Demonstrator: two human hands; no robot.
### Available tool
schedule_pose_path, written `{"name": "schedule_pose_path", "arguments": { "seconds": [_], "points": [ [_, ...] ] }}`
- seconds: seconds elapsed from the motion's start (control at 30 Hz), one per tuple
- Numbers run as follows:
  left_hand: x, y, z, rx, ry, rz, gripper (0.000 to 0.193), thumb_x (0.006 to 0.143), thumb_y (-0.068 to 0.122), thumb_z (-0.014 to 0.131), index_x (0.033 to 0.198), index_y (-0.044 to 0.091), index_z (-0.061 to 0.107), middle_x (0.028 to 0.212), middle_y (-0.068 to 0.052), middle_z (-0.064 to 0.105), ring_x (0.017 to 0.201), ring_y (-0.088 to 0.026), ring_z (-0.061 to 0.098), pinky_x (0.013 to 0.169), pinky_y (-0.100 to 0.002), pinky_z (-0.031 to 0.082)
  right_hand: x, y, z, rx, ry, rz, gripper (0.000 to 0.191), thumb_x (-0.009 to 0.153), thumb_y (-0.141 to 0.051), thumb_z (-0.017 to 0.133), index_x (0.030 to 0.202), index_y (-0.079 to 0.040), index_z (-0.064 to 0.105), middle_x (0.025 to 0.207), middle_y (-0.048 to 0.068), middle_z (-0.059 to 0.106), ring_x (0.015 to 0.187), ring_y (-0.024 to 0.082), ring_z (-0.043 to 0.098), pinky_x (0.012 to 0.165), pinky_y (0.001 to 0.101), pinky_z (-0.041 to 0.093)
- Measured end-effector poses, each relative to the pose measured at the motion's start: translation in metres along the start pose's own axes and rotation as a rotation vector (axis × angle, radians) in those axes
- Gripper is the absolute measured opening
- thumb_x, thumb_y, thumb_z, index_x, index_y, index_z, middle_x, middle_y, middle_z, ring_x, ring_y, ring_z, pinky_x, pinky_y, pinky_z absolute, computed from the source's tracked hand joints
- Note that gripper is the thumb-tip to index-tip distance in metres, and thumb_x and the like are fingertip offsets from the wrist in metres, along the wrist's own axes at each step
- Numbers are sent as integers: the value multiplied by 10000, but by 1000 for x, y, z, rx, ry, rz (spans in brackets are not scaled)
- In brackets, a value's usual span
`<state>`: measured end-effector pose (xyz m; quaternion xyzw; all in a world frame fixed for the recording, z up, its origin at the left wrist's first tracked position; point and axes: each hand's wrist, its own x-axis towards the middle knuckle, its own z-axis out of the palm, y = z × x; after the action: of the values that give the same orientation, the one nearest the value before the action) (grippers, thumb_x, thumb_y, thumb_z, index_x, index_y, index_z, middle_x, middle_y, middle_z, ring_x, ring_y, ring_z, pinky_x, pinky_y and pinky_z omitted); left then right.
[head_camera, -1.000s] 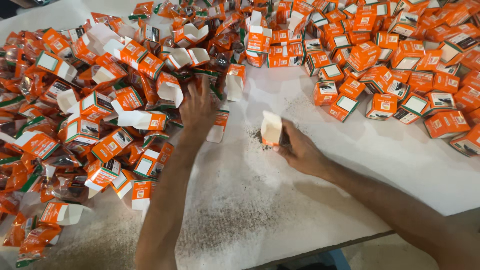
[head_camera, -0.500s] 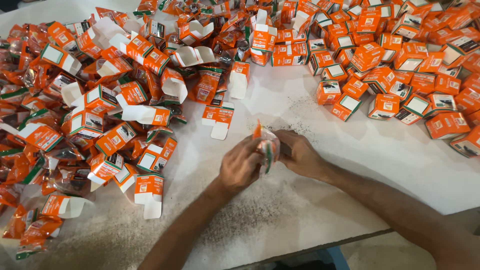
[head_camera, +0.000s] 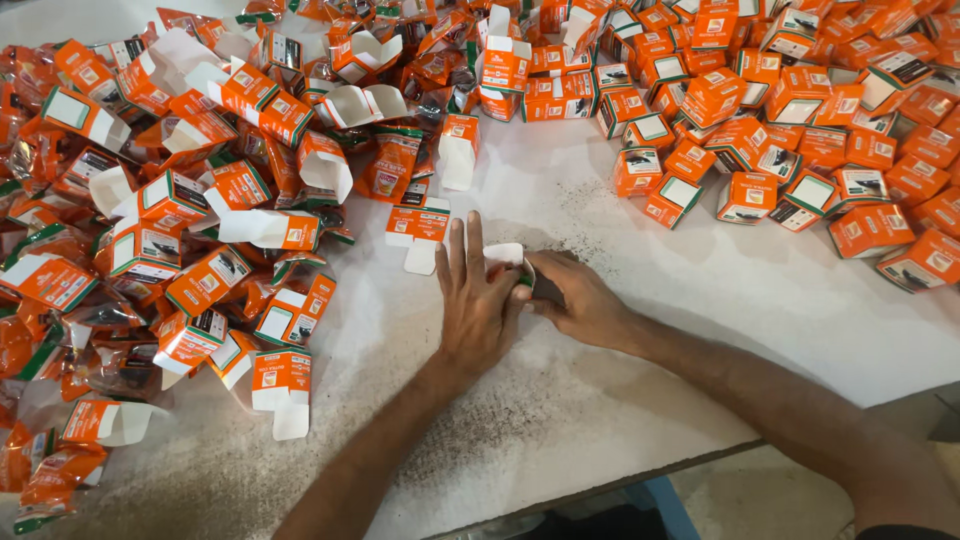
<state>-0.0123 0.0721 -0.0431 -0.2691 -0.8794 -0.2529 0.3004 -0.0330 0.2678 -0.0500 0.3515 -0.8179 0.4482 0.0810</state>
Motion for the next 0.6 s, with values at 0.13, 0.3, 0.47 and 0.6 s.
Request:
{"name": "schedule_pose_path", "arguments": {
  "seconds": [0.13, 0.3, 0.47, 0.6],
  "points": [
    [6, 7, 2, -107, 26, -150, 128, 920, 135, 721, 1029, 70, 712, 1621, -328, 254, 1383, -509, 405, 1110, -594, 371, 2, -5, 0, -8, 6, 14, 590, 826, -82, 795, 1350, -11, 532, 1295, 192, 635, 1217, 409, 592, 1002, 470, 497],
    [6, 2, 8, -578, 106, -608, 332, 823, 67, 688, 1122, 6, 555, 1226, -203, 547, 800, -197, 613, 707, -352, 528, 1, -3, 4, -34, 2, 35, 733, 785, -102, 821, 1423, 2, 476, 1258, 204, 646, 1166, 424, 603, 983, 489, 470],
    [3, -13, 23, -744, 18, -796, 165, 892, 54, 697, 962, -31, 574, 788, -59, 641, 708, -106, 600, 613, -286, 517, -8, 4, 8, 102, 42, 106, 667, 849, -117, 805, 1411, -33, 457, 1293, 188, 640, 1176, 383, 648, 950, 440, 526],
    [-1, -22, 19, -890, -85, -742, 134, 913, 65, 667, 980, -8, 577, 785, -40, 608, 693, -82, 585, 611, -277, 508, -9, 8, 11, -67, 55, -116, 581, 869, -37, 768, 1407, -47, 549, 1354, 176, 631, 1174, 367, 662, 918, 419, 570]
  ]
}}
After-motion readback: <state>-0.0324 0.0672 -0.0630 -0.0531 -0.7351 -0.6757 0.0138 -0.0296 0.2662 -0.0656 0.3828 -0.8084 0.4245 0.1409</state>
